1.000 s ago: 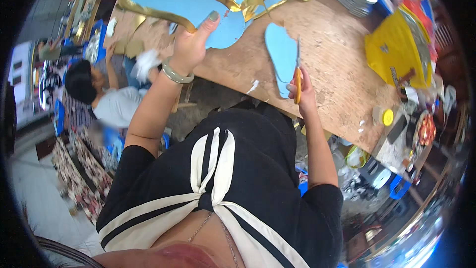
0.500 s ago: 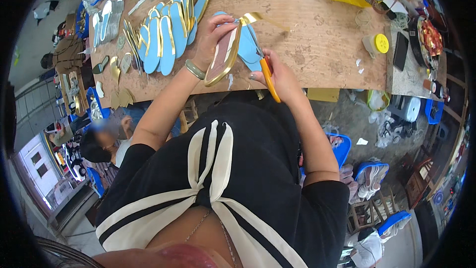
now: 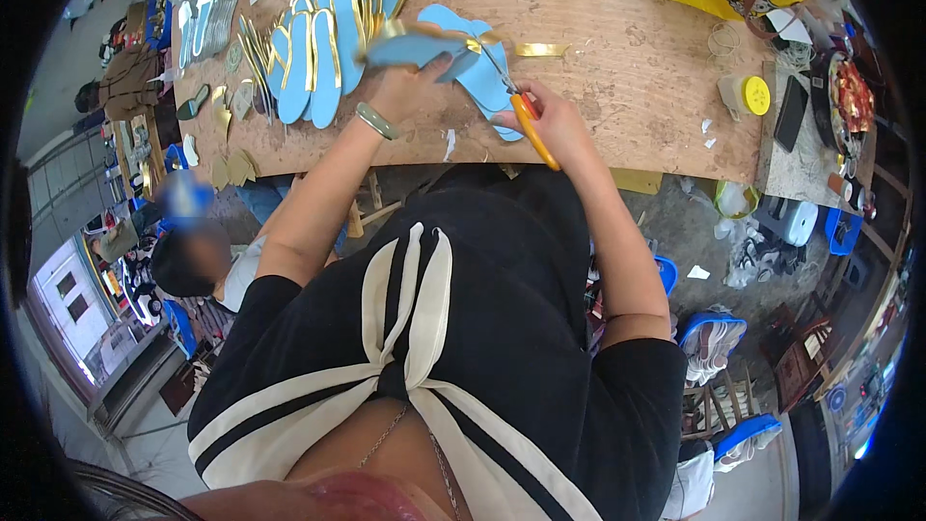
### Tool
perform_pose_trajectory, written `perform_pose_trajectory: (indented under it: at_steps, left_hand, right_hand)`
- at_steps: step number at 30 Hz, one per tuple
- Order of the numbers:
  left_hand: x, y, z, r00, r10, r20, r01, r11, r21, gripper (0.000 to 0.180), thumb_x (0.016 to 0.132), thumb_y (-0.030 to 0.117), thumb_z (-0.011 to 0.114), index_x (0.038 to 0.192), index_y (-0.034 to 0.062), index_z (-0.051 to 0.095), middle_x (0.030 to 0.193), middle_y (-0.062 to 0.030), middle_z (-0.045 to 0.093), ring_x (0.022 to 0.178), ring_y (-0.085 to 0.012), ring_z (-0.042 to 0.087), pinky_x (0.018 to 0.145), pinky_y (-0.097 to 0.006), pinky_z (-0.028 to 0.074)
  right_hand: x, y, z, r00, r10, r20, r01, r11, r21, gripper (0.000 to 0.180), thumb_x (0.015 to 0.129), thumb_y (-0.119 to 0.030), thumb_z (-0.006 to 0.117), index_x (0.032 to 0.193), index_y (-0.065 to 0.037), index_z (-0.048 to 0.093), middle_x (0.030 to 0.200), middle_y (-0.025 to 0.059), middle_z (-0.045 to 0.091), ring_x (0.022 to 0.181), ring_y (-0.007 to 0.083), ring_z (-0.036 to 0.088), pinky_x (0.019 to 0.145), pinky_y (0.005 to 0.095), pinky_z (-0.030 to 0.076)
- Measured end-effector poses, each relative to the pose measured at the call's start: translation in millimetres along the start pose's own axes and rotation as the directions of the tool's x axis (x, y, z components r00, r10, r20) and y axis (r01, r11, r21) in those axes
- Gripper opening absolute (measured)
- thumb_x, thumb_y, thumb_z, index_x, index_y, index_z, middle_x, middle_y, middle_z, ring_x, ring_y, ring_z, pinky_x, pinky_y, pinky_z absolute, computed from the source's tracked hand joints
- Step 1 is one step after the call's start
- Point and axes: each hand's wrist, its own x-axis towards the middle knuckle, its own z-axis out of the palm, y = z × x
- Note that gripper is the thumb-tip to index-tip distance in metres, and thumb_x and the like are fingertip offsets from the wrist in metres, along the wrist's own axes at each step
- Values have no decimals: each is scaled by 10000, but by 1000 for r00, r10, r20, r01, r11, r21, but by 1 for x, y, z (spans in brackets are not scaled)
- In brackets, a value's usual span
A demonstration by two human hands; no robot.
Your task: The person applies gold trim tape along the edges of shoe insoles by hand and cuts the excess tape with scissors.
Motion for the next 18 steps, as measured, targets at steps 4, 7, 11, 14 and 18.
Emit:
perform_pose_trajectory:
  at_steps: [4,7,11,14,18]
  left_hand:
    - [-10,-10,-3,680,-649,340,660,342,-669,346,908,241,540,1170,15,553,1199,-94,548,1039,-181,543,872,-305,440]
    - [-2,22,-13,737,-591,328,431,37,-902,369,911,154,507,1225,-37,478,1205,-126,545,1080,-217,547,957,-348,429]
    - [-1,45,-10,775,-526,351,382,-53,-923,351,904,143,521,1206,-34,494,1172,-126,563,1070,-219,553,954,-364,434]
    - [-7,58,-3,743,-601,295,386,24,-922,327,896,131,535,1180,-29,510,1132,-118,583,1037,-210,572,944,-361,444]
    - [-10,87,2,736,-631,246,365,64,-929,291,885,145,564,1127,-15,543,1046,-95,613,955,-184,597,851,-323,484]
  right_hand:
    - [33,55,-21,997,33,-73,-45,983,-177,568,717,-442,723,1142,-99,565,876,140,660,797,265,640,701,352,490]
    - [58,112,-53,937,43,-348,-229,827,-514,501,783,-437,623,1162,-118,546,938,174,649,856,334,627,716,409,497]
    - [64,147,-84,914,16,-405,-287,731,-619,385,823,-403,554,1090,-128,588,943,191,641,842,345,619,734,452,487]
    - [62,101,-68,883,-323,-339,-18,700,-714,319,854,-376,533,997,-113,644,893,202,640,813,352,609,718,425,492]
    - [26,-6,-12,928,-372,-6,350,867,355,411,908,-384,510,900,-1,660,752,105,655,697,177,604,616,302,466]
